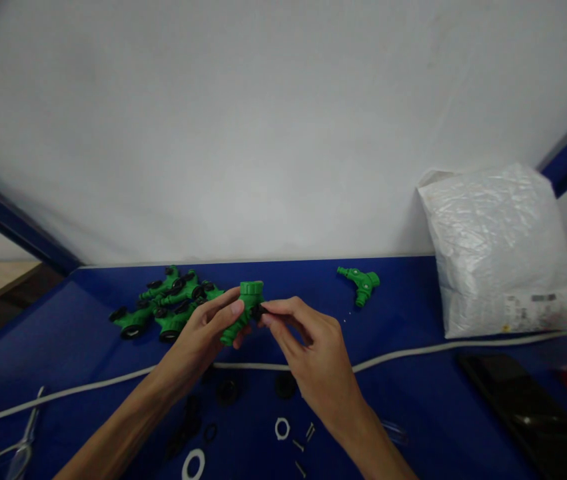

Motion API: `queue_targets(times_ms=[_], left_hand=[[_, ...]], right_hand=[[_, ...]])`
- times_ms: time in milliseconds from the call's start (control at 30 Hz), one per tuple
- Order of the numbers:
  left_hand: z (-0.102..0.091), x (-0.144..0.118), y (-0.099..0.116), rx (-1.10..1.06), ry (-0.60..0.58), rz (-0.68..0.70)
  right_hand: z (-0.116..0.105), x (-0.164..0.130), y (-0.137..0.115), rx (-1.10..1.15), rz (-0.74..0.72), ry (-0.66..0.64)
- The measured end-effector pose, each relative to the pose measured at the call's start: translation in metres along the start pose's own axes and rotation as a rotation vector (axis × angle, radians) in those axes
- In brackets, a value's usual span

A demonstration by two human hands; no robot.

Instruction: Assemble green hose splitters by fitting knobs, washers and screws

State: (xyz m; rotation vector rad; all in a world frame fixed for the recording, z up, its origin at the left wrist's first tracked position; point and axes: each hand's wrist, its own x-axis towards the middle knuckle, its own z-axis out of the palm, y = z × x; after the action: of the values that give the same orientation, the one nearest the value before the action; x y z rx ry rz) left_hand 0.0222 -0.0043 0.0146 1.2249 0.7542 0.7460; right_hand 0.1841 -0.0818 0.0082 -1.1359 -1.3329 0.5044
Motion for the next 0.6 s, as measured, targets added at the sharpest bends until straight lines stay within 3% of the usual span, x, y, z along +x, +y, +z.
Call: queue_targets(times_ms=[167, 333, 600], left_hand=[[0.004, 0.0, -0.002, 0.046, 0.01, 0.078], [0.01, -0.004, -0.004, 0.096, 0.1, 0.126], [0.007, -0.004, -0.006, 0.156, 0.153, 0.173]], right_hand=[[0.0, -0.001, -0.001, -0.029, 0.038, -0.046], [0.003, -0.006, -0.004, -0.057, 0.061, -0.027], [0.014, -0.009, -0.011, 0.25, 0.326, -0.021]])
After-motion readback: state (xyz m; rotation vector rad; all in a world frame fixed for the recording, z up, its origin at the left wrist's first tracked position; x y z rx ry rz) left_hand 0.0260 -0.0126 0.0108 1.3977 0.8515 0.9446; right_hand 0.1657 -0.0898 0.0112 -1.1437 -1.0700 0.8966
